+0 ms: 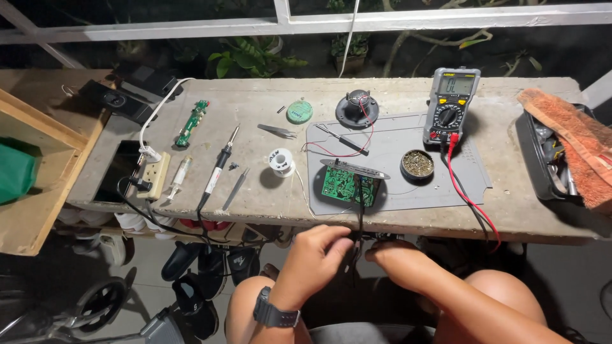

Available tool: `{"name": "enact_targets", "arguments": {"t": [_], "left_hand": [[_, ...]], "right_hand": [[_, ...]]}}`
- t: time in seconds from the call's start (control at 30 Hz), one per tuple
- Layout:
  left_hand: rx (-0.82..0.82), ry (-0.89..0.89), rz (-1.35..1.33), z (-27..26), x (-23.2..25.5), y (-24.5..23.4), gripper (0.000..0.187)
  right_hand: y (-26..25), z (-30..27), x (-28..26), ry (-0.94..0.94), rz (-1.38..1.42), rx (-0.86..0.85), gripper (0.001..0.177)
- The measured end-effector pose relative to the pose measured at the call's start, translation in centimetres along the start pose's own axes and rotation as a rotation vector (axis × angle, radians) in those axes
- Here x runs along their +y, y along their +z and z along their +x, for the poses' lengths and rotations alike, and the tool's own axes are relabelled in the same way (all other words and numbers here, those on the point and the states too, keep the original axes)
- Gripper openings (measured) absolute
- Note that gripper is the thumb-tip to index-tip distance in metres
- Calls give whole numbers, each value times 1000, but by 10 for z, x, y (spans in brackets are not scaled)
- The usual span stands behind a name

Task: Soldering wires to a circuit board and testing the connections with a multimeter on a repair bench.

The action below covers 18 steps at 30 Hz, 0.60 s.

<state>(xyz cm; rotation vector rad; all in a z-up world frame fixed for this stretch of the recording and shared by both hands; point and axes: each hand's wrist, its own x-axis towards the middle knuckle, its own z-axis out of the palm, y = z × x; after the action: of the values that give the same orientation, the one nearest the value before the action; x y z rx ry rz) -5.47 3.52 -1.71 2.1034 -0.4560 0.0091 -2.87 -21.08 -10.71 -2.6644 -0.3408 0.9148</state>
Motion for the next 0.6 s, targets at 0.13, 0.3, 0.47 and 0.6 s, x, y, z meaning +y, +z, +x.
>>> {"name": "enact_targets", "arguments": {"t": [0.13,0.3,0.47,0.6], "left_hand": [[244,-4,-134,6,-7,-16,17],[400,-106,-168,4,-22,-19,17],[489,-145,-201,21,-24,-26,18],[609,-135,-190,41,-7,-45,19]], "right_hand": [[21,13,19,-62,-71,71,53],[-43,-50,-28,-386,-2,88,23],[-125,-78,-62,-611,405,432,14],[-168,-58,-96,-553,595,666,13]]}}
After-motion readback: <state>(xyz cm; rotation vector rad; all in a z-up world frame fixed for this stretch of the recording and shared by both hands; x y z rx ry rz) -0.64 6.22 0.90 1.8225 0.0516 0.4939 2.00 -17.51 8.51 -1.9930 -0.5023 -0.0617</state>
